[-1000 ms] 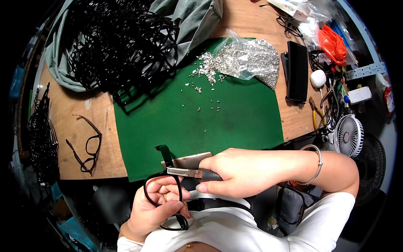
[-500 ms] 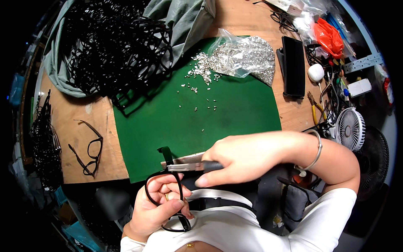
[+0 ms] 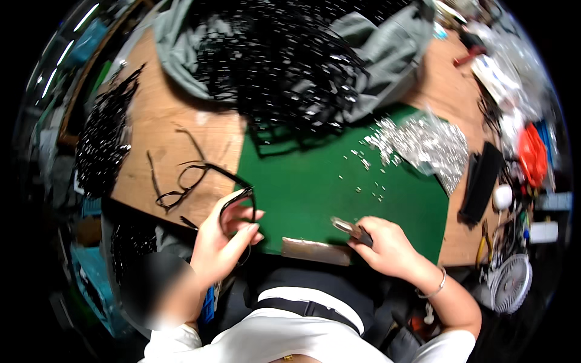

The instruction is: The person repeatedly picks up black eyeglass frames from a large bag and uses pliers to press or adjust the frame arms. Finished frames are placed on the table. The task continues in a repetitive cycle throughout the clip.

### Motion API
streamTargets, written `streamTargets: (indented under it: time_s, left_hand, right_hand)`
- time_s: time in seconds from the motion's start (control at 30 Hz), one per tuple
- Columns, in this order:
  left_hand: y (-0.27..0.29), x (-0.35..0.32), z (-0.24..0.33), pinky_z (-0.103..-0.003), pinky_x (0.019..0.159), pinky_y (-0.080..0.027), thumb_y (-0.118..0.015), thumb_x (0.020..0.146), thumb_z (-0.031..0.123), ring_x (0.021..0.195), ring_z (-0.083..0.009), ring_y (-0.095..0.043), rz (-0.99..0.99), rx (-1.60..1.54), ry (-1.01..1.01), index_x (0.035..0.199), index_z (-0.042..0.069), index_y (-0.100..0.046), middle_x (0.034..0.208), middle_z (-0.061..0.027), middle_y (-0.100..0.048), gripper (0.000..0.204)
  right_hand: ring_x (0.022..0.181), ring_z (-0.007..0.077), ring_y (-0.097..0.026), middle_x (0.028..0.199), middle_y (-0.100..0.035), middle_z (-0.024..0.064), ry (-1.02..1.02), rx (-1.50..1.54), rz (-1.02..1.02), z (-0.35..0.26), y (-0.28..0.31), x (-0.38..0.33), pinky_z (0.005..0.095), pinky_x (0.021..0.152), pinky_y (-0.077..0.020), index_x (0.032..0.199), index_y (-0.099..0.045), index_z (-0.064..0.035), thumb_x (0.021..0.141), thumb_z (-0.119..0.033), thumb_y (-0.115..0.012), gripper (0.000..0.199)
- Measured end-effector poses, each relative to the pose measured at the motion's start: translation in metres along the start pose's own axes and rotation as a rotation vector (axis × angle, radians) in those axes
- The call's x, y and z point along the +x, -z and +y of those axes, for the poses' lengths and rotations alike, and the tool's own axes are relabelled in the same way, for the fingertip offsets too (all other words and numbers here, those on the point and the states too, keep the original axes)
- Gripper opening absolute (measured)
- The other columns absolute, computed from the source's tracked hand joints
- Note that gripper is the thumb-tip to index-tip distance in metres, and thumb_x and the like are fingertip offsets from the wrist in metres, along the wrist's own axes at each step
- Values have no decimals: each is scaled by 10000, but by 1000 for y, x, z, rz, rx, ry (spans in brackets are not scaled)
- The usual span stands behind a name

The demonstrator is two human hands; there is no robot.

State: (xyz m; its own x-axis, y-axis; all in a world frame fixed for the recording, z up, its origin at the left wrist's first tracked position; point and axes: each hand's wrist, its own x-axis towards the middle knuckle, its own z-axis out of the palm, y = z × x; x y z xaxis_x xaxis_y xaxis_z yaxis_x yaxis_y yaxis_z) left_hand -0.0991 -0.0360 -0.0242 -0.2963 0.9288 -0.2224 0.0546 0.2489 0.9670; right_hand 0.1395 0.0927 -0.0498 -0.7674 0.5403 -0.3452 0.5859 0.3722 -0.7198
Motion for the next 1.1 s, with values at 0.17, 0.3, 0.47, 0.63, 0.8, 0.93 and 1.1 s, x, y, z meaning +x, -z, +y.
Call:
streamTargets:
  time_s: [0.17,0.3,0.47,0.63,0.8,0.93,1.1]
  left_hand:
    - [62,28,-21,-284,680,-452,-478,849,142,743,-170,-555,80,313,-29,1074,-9,-493,856,-115,-567,272]
    - [98,36,-12,-373,785,-376,-429,871,203,873,-329,-488,283,1235,-307,1056,-11,-498,883,-152,-555,291]
    - [107,50,-35,-372,663,-444,-561,793,158,799,-309,-560,233,1125,-148,996,19,-508,879,-166,-544,252]
    - [51,80,13,-333,633,-444,-621,735,126,745,-263,-548,394,884,-566,976,29,-527,865,-117,-548,276]
    - [-45,137,8,-310,602,-456,-615,727,123,755,-239,-531,386,1071,-818,924,43,-527,805,-94,-537,230]
    - [-57,159,4,-355,593,-463,-597,719,121,706,-276,-536,423,1220,-666,863,67,-497,779,-98,-528,183]
    - [-59,153,39,-330,629,-444,-510,784,97,708,-274,-555,259,845,-725,831,12,-580,781,-129,-565,120]
  right_hand:
    - [706,312,-540,734,-539,134,30,-12,-26,0,0,-2,361,633,-429,785,-524,-18,714,-147,-615,173]
    - [705,316,-544,734,-544,146,51,-35,12,2,-1,0,371,629,-435,782,-537,-15,724,-181,-606,190]
    - [701,313,-549,731,-547,148,59,-29,23,4,2,-5,369,623,-437,785,-535,-6,733,-206,-594,215]
    - [728,315,-551,764,-555,152,20,-67,54,6,0,-6,374,641,-439,811,-537,-7,737,-204,-588,216]
    - [768,317,-546,785,-556,159,24,-104,66,-2,-5,-6,378,669,-440,813,-530,-4,737,-207,-590,224]
    - [772,311,-548,763,-550,154,52,-32,73,4,1,-23,380,673,-437,798,-525,-18,727,-169,-595,181]
    - [765,316,-542,759,-539,151,46,-72,122,7,3,-26,373,664,-445,827,-517,-3,716,-130,-583,181]
